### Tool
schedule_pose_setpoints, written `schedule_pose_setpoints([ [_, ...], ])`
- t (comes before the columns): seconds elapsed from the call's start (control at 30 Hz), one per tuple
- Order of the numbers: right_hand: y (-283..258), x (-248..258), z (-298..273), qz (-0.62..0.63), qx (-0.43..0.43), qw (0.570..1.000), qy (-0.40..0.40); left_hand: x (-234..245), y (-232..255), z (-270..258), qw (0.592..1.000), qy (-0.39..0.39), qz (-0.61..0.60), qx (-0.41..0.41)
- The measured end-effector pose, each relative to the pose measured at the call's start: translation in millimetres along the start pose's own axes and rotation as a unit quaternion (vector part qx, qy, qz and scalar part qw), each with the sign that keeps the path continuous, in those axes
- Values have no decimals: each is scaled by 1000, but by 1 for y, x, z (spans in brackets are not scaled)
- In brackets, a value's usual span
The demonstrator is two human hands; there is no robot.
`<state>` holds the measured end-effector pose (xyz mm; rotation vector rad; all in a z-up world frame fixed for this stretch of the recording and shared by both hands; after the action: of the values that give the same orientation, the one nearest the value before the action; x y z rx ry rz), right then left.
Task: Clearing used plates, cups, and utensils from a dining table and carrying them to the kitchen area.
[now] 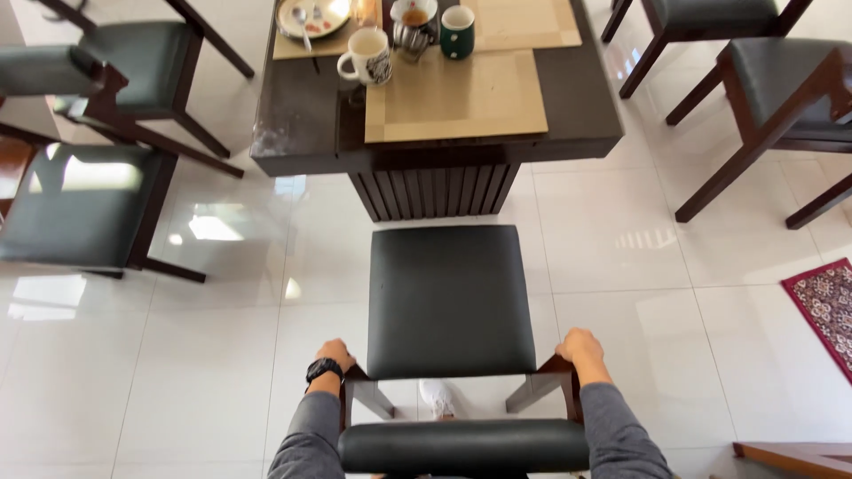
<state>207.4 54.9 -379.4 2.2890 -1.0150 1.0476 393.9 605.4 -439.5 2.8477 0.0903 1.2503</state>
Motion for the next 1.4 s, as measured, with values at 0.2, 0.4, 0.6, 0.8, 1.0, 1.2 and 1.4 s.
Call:
schedule_pose_setpoints([
  [0.2, -26, 1, -3, -30, 43, 999, 14, 17, -21, 9, 996, 91, 9, -2],
  [0.4, -95, 1, 3, -71, 100, 992, 30, 31, -87, -39, 995, 73, -35, 65],
  [0.6, -215, -3, -37, -126, 204, 968, 73, -3, -202, -89, 980, 92, -115, 135],
  [0.8, -341, -28, -133, -159, 313, 930, 104, -44, -322, -177, 940, 110, -196, 257],
  [1.0, -457, -80, -221, -200, 426, 876, 101, -83, -414, -270, 882, 122, -261, 372],
  [1.2, -574, -154, -279, -267, 539, 794, 89, -169, -470, -326, 827, 103, -305, 460],
  [1.4, -680, -225, -333, -315, 627, 709, 77, -243, -505, -349, 782, 73, -343, 515],
])
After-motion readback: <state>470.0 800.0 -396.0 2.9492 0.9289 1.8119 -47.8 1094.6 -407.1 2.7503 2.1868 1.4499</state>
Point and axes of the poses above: each hand's wrist, its own z-axis towards the middle knuckle, its own x-axis out of the back of the hand, y = z × x, the point moved 2 cm from there along z, towards the middle knuckle, and after that the axes turned 3 degrees about y, right-handed, at the moved point
